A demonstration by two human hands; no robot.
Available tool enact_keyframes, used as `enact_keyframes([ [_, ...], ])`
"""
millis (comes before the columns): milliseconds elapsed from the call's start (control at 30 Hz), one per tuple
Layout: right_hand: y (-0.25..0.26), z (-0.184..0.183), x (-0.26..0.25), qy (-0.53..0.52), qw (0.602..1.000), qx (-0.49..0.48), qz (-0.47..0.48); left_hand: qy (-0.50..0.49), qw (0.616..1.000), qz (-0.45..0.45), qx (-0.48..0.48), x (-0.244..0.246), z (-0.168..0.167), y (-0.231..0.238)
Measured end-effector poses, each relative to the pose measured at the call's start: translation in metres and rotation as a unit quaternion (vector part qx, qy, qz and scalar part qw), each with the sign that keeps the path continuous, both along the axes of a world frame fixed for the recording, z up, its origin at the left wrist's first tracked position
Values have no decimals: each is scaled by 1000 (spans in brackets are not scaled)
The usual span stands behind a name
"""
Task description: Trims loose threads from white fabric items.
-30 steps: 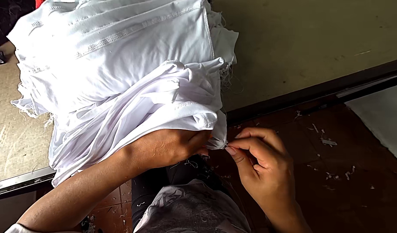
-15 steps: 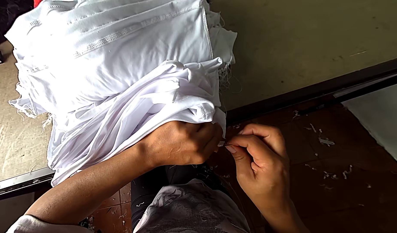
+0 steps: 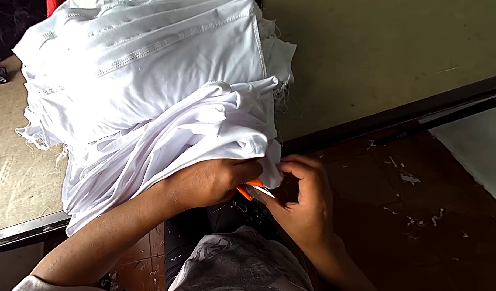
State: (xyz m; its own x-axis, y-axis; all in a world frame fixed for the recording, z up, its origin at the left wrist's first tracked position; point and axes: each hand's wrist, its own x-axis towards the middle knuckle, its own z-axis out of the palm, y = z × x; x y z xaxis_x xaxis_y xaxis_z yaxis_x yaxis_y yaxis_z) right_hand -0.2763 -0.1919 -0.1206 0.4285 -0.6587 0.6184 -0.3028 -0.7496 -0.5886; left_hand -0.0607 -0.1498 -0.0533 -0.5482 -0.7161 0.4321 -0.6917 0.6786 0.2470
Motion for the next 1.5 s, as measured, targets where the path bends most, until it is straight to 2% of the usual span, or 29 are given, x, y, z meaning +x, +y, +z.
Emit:
enact_keyframes([
  [100,4,3,16,-93,991,73,62,101,992,-20,72,-1,13,-1],
  [233,-1,7,16,-159,926,267,214,165,976,75,120,0,18,-3],
  [300,-7,5,11,-163,905,299,255,196,960,127,152,3,17,-6],
  [400,-9,2,7,-149,916,271,257,228,944,157,179,5,13,-11],
  [633,-4,3,15,-110,973,123,164,266,929,163,199,5,14,-12],
  [767,-3,-1,21,-93,990,36,97,275,924,170,203,5,15,-11],
  [900,-2,0,21,-116,987,64,94,277,925,166,200,4,13,-9],
  [1067,-1,8,11,-119,965,193,130,254,938,139,189,11,10,-3],
  [1133,-2,9,9,-104,966,198,129,213,950,138,181,14,11,0],
  [1300,-5,6,9,-112,964,174,165,23,982,117,144,16,20,7],
  [1500,-9,5,11,-102,965,148,190,-70,993,79,59,24,22,10],
])
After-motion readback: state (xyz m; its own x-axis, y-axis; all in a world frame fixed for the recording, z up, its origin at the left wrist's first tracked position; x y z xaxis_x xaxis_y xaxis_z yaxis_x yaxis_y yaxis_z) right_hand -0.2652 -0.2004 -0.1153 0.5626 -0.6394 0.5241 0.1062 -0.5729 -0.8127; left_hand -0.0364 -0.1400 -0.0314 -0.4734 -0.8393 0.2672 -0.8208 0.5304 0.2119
